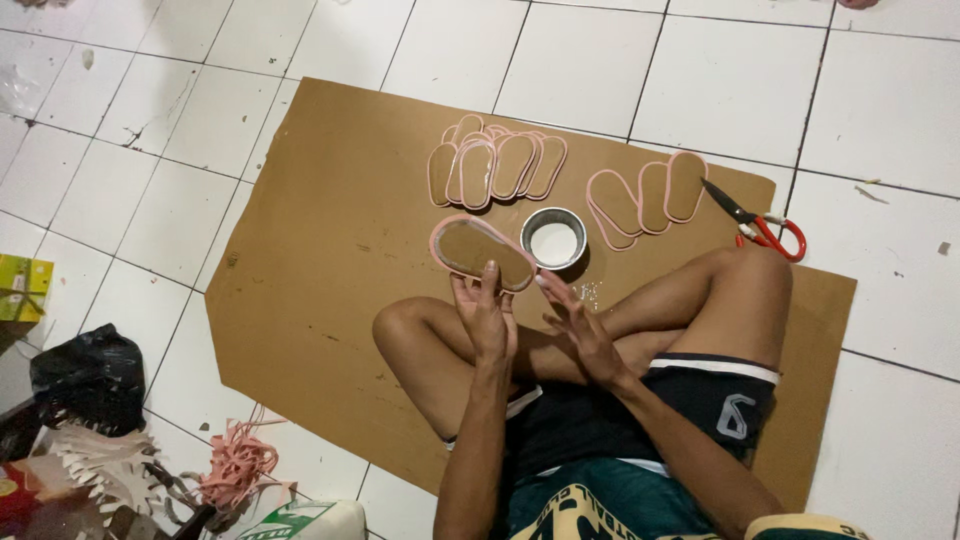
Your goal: The person sits cross-legged on a cardboard sheet on the floor, dips their fingers into a small bowl of white paste, and spreads it over slipper insoles one at a time, setting finished insoles on a stack. They then pick up scissors and trim the pink edging of an insole before resuming spreading paste.
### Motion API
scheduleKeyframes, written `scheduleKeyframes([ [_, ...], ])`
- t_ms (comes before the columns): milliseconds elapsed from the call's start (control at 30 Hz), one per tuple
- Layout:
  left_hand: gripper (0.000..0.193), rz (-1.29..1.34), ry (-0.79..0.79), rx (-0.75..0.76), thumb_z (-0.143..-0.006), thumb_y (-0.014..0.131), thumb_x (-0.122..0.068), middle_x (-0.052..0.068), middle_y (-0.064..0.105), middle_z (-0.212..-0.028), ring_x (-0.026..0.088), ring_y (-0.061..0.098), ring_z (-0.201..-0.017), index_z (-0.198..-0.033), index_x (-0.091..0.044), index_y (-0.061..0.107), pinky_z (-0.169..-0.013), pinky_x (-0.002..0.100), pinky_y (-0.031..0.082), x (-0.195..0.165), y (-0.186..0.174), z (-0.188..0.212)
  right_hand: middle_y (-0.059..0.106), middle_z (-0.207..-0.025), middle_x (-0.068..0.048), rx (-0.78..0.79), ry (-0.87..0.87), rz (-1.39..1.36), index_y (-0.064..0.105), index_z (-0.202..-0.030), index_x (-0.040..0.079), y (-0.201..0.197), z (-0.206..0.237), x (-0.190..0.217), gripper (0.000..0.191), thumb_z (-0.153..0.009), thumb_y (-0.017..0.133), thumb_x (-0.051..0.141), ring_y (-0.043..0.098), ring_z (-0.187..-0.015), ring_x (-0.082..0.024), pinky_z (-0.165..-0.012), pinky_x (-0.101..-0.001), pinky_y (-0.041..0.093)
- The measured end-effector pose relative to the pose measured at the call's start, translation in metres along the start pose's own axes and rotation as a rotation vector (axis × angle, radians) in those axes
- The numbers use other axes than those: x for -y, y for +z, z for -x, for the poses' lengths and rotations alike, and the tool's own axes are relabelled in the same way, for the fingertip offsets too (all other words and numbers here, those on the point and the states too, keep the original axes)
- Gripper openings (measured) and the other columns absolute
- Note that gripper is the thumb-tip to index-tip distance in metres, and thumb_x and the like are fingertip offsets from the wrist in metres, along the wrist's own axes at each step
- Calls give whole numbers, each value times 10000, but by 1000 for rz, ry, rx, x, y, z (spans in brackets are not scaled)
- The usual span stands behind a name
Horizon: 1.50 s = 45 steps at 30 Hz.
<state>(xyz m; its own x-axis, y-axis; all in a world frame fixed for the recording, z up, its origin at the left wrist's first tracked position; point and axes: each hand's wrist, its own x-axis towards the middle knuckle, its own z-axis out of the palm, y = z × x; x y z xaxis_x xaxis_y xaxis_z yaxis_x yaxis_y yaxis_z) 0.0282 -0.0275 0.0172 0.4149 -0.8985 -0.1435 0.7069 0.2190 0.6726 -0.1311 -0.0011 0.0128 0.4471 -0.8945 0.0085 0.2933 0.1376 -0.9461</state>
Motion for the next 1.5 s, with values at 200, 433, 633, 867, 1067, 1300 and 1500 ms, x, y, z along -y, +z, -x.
scheduleKeyframes([
  [200, 563, 58, -12, 43, -983, 673, -27, 117, 619, -1283, 225, 649, -1141, -1480, -97, 417, -947, 386, 572, 5, 7, 10, 186, -1734, -109, -2, -96, 228, 252, -1629, 95, -10, -20, 11, 889, -1011, 288, 733, 208, -1600, -315, -1247, -525, 241],
  [433, 588, 128, 74, -102, -951, 639, -3, 65, 593, -1333, 218, 614, -1193, -1470, -138, 399, -987, 399, 559, 22, -1, 6, 335, -1672, -175, -88, -36, -89, 292, -1629, 90, 2, -6, -10, 796, -1044, 389, 621, 341, -1551, -307, -1206, -467, 361],
  [633, 711, 69, -154, 39, -899, 707, 46, 48, 548, -1330, 199, 574, -1209, -1478, -199, 375, -1041, 352, 514, 38, -24, 24, 697, -1170, -134, -330, -136, 176, 348, -1602, 107, -11, -42, 7, 766, -927, 711, 77, 646, -1024, -168, -902, -302, 540],
  [867, 594, -901, -41, 505, -856, 836, -182, 104, 641, -1310, 192, 634, -1191, -1358, -44, 549, -989, 346, 543, -46, -19, -1, 735, -1156, -101, -74, -172, 585, 527, -1423, 86, -38, -35, 49, 546, -908, 702, 42, 712, -963, -151, -843, -301, 590],
  [1067, 385, -1333, -140, 664, -883, 784, -301, 67, 783, -901, 123, 706, -801, -1163, -37, 773, -737, 295, 564, -62, 23, 1, 749, -1188, -94, -135, -240, 519, 642, -1327, 45, -33, -29, 42, 378, -955, 710, 52, 735, -1032, -155, -901, -309, 611],
  [1300, 338, -989, -137, 527, -941, 771, -265, 35, 767, -933, 82, 670, -818, -1135, 11, 747, -762, 249, 538, -23, 0, 9, 628, -1368, -106, -205, -170, 108, 516, -1464, 18, -33, -10, 19, 518, -969, 664, 42, 609, -1240, -170, -1059, -310, 511],
  [1500, 332, -891, -239, 460, -927, 771, -229, 31, 755, -924, 87, 665, -804, -1150, 14, 731, -742, 230, 523, -16, -5, 13, 667, -1331, -131, -166, -169, 351, 539, -1498, 37, -47, -12, 31, 502, -1009, 640, 85, 669, -1156, -187, -1004, -331, 567],
])
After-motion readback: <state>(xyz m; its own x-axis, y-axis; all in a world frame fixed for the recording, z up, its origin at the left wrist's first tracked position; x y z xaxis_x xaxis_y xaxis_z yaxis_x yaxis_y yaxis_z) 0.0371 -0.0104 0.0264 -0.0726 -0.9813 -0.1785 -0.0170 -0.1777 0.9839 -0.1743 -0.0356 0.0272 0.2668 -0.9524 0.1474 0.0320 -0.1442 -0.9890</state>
